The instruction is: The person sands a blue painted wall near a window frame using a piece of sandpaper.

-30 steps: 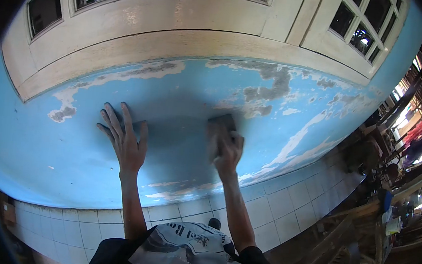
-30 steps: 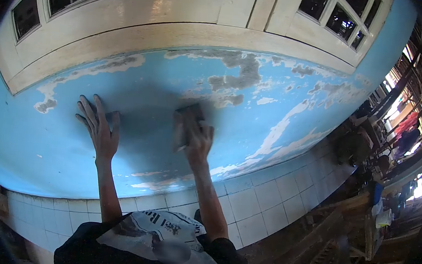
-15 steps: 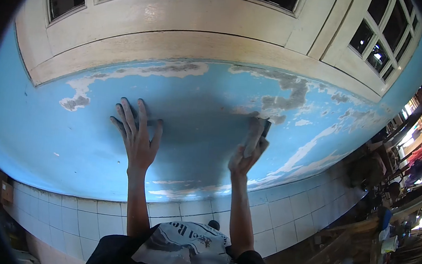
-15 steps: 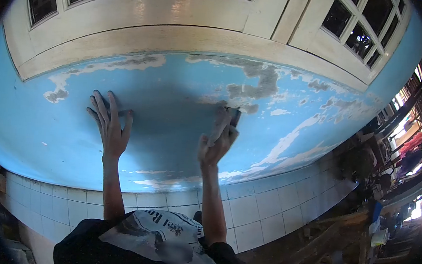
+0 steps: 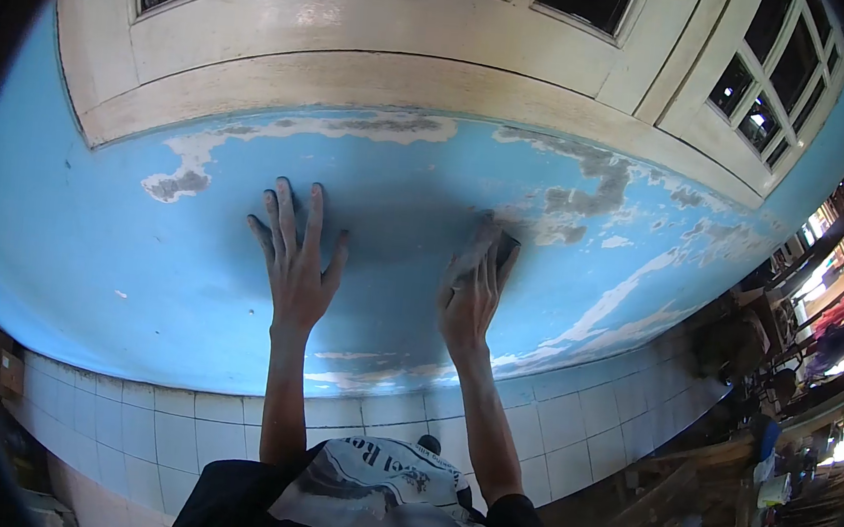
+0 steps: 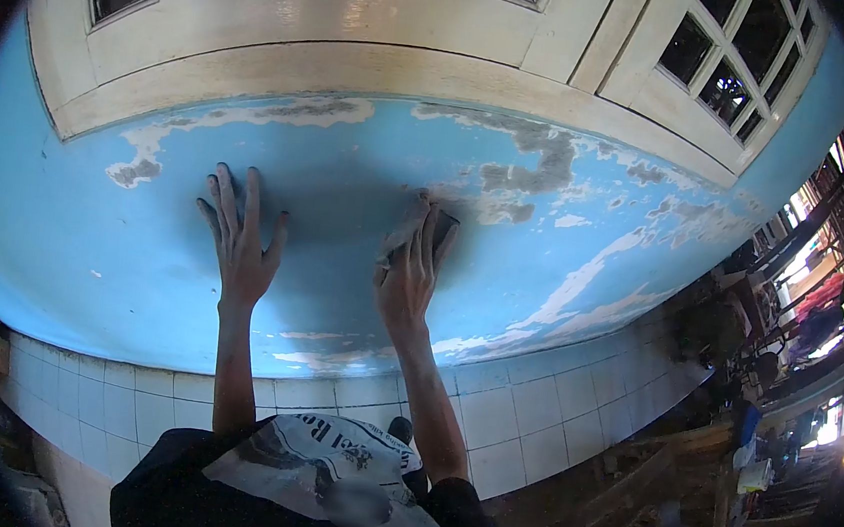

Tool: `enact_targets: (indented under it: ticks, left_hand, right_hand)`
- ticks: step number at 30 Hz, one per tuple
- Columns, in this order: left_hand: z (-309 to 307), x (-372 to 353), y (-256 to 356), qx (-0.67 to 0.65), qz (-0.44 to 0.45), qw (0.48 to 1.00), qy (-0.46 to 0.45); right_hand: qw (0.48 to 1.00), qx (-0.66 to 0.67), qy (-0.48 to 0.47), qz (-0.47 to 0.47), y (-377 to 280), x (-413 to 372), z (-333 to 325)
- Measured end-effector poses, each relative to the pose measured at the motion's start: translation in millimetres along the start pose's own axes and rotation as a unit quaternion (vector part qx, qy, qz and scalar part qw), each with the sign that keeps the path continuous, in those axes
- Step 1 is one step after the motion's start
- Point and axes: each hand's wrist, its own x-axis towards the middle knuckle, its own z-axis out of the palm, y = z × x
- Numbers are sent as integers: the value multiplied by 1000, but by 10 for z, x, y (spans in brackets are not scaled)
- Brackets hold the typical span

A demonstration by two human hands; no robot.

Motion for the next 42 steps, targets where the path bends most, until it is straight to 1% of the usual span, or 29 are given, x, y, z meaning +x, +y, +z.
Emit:
enact_targets:
  ticks: [1,3,4,6,7,9,10,11,13,14,16,17,19,20,21,22,23,25,26,27,29,31,33,34,37,38,39,41,42]
  left_hand:
    - [-19,4,-5,-7,-3,1000,-11]
    - [-41,8,-22,-14,2,1000,-12]
    - [-56,-4,-30,-22,3,1000,-17]
    - [-84,-15,-37,-30,3,999,-20]
    - [-89,-4,-38,-40,9,999,-22]
    - [-119,-4,-32,-46,10,999,-25]
    - [-133,5,-30,-48,11,998,-25]
    - [-147,13,-50,-50,10,998,-26]
    - [-176,73,-156,-63,27,996,54]
    - [-188,168,-258,-62,24,996,56]
    - [-206,382,-514,-60,62,981,174]
    - [-204,483,-613,-58,58,982,172]
    - [-186,659,-771,-34,120,965,231]
    - [-173,680,-784,14,122,964,234]
    - [-170,679,-781,15,119,965,233]
    - [-168,674,-777,35,133,964,226]
    - [-162,663,-782,55,149,963,217]
    - [-137,662,-803,62,145,964,214]
    - [-113,647,-802,68,139,965,211]
    - [-108,633,-792,64,134,967,207]
    - [-137,639,-783,64,133,968,202]
    - [-127,627,-782,62,137,967,206]
    - [-113,653,-778,60,136,965,217]
    - [-112,648,-775,60,134,965,219]
    - [-90,636,-783,59,138,964,217]
    - [-90,642,-795,63,138,964,218]
    - [-93,652,-800,64,138,964,220]
    - [-88,645,-792,62,140,963,223]
    - [-88,636,-786,61,141,963,220]
  right_hand:
    - [1000,0,2,0,48,-25,43]
    - [989,109,93,47,190,-18,75]
    - [989,110,92,44,231,5,66]
    - [988,-16,81,127,240,43,9]
    - [989,-18,80,125,196,20,26]
    - [998,35,48,5,25,-121,120]
    - [1000,15,10,20,-87,-227,164]
    - [1000,13,8,19,-109,-317,210]
    - [999,30,3,-17,-108,-436,328]
    - [999,32,2,-21,-79,-394,349]
    - [998,8,31,-56,48,-291,343]
    - [998,10,27,-57,107,-269,363]
    - [992,6,18,-126,260,-257,437]
    - [992,7,16,-127,371,-310,495]
    - [966,-27,-26,-257,484,-374,553]
    - [920,-59,-67,-382,601,-446,590]
    - [920,-57,-70,-380,688,-475,546]
    - [976,6,-16,-218,836,-444,504]
    - [981,-16,78,-178,499,-275,427]
    - [981,-19,71,-178,507,-306,447]
    - [918,-158,-31,-363,532,-419,479]
    - [929,-136,-28,-344,561,-454,512]
    - [983,-62,102,-138,434,-417,589]
    - [983,-65,100,-139,451,-419,578]
    - [957,-148,31,-248,540,-525,654]
    - [974,-99,22,-204,544,-487,568]
    - [974,-98,24,-205,484,-463,573]
    - [984,-107,113,-92,280,-433,574]
    - [990,-68,78,-99,252,-492,582]
